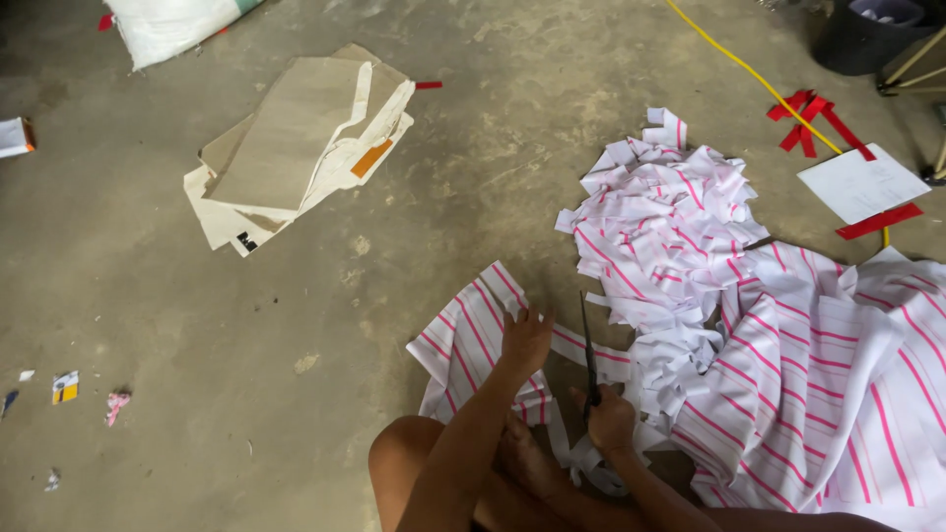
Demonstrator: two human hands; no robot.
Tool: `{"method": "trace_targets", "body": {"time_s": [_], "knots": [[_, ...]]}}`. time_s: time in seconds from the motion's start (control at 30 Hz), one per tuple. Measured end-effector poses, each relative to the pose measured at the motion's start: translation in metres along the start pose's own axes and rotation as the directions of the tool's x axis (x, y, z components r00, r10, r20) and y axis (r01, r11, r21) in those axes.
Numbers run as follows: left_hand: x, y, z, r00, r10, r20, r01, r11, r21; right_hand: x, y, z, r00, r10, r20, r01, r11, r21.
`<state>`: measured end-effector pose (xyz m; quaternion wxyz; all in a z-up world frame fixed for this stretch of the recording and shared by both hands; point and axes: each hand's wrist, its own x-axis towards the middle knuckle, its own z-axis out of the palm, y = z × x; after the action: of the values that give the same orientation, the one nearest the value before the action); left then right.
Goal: Cutting striped fabric into smaller strips using scissors on the floor
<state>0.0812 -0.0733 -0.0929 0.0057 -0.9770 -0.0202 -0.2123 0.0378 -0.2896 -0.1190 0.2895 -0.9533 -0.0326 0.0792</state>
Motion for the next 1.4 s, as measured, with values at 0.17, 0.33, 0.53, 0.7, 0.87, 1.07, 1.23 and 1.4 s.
{"method": "trace_targets", "body": {"time_s": [0.17,0.33,0.53,0.7,0.87,1.07,1.23,1.4], "knots": [[0.015,-0.009,0.03,0.952,-0.136,0.274,0.195,0.96,-0.2,0.002,0.006,0.009,0.992,-0.087,-0.088,0.088,0.996,0.011],[0.06,-0.058,-0.012,0.449,-0.725,0.522,0.882,0.268,-0.387,-0.004,0.007,0.011,0.901,-0.309,-0.305,0.349,0.933,0.087],[0.157,-0.026,-0.098,0.505,-0.501,0.703,0.716,-0.211,-0.665,0.001,0.003,0.013,0.972,-0.177,-0.155,0.185,0.982,0.039],[0.211,0.019,-0.126,0.998,0.054,0.042,0.04,0.029,-0.999,-0.002,0.006,0.01,0.931,-0.287,-0.224,0.298,0.955,0.013],[0.169,-0.017,-0.093,0.987,0.075,0.144,0.049,0.71,-0.703,0.004,0.012,0.018,0.958,-0.21,-0.194,0.217,0.976,0.014],[0.015,-0.066,0.005,0.786,-0.012,0.618,0.151,0.973,-0.173,0.001,-0.001,0.003,0.996,-0.08,-0.047,0.085,0.99,0.111],[-0.015,-0.069,0.004,0.8,-0.019,0.6,0.156,0.972,-0.177,0.007,0.016,0.021,0.979,-0.166,-0.119,0.168,0.986,0.005],[0.014,-0.074,0.013,0.847,-0.072,0.527,0.236,0.939,-0.25,0.005,0.013,0.017,0.974,-0.178,-0.143,0.179,0.984,-0.006]]}}
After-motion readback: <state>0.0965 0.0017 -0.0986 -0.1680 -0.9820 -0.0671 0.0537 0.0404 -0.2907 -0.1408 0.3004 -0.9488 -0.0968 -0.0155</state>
